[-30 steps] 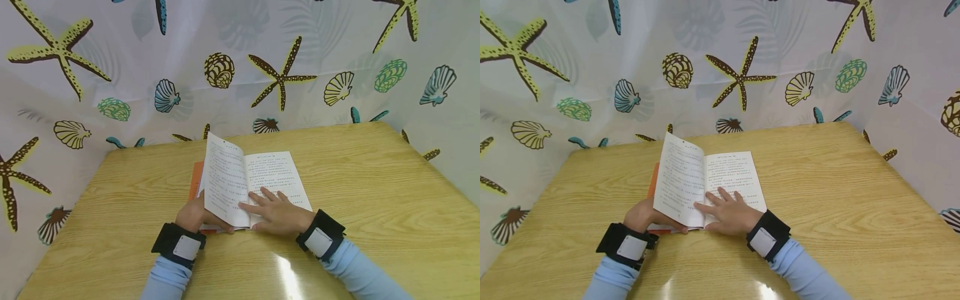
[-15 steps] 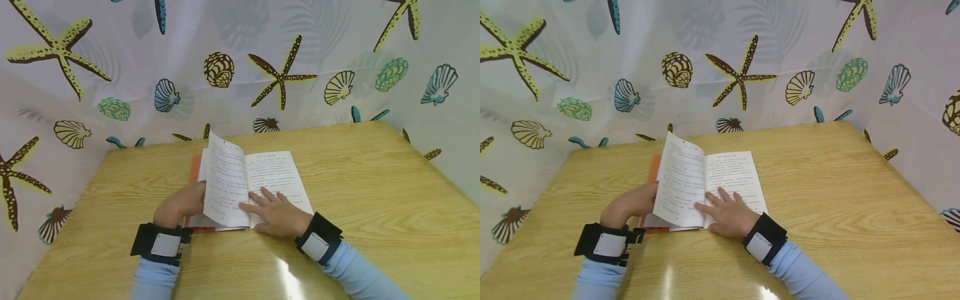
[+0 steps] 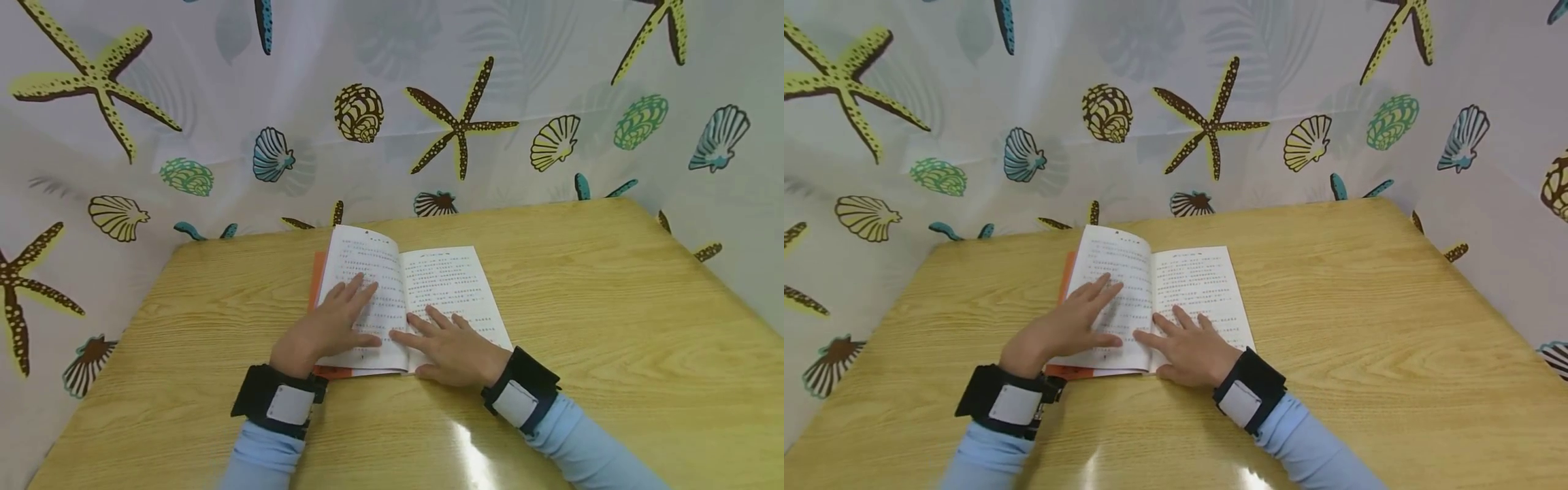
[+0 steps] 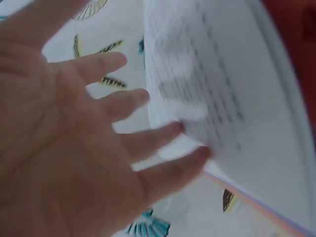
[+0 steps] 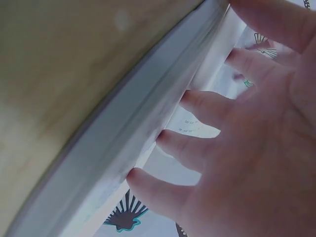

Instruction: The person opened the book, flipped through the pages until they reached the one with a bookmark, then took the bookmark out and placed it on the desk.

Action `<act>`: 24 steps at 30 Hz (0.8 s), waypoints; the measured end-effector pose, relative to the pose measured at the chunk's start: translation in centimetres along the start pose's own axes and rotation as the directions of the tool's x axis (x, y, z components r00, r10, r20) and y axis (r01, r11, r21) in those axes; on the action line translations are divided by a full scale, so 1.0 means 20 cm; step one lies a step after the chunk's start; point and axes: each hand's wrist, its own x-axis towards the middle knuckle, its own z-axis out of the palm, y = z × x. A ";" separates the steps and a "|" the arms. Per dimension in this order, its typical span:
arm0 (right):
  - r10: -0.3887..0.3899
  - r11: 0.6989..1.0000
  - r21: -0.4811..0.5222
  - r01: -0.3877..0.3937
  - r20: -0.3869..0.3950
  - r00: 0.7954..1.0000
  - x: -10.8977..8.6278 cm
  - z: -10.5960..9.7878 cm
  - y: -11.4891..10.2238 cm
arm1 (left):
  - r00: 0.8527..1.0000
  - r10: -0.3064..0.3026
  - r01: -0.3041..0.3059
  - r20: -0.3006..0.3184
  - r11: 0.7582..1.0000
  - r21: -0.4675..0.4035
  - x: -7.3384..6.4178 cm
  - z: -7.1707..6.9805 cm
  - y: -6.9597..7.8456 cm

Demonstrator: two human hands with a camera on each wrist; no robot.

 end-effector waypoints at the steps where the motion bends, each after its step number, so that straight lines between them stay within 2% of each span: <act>1: 0.001 1.000 -0.004 -0.001 -0.004 1.000 0.00 0.00 0.00 | 0.999 -0.015 0.015 0.049 1.000 -0.009 0.01 0.02 0.01; 3: 0.002 1.000 -0.019 -0.003 -0.008 1.000 0.00 0.00 -0.01 | 0.991 -0.042 0.045 0.124 0.999 -0.016 0.03 0.06 0.03; 6: -0.004 0.998 -0.060 0.003 -0.016 1.000 -0.01 -0.01 -0.02 | 0.984 -0.060 0.062 0.167 0.998 -0.010 0.03 0.08 0.04; 9: 0.000 0.997 -0.083 -0.002 -0.018 1.000 -0.01 -0.01 -0.02 | 0.984 -0.064 0.067 0.167 0.998 -0.011 0.03 0.08 0.04; 13: 0.073 0.996 -0.053 -0.074 -0.023 0.997 -0.01 -0.03 0.00 | 0.985 -0.066 0.067 0.159 0.998 0.000 0.03 0.07 0.04; 17: 0.172 0.983 -0.065 -0.172 -0.007 0.985 -0.02 -0.04 0.05 | 0.985 -0.083 0.085 0.153 0.996 -0.005 0.03 0.07 0.04; 20: 0.225 0.971 -0.090 -0.223 0.009 0.974 -0.03 -0.06 0.10 | 0.984 -0.090 0.092 0.151 0.996 -0.007 0.03 0.08 0.05; 24: 0.278 0.958 -0.068 -0.277 0.014 0.960 -0.04 -0.09 0.18 | 0.985 -0.092 0.095 0.147 0.995 -0.012 0.03 0.08 0.04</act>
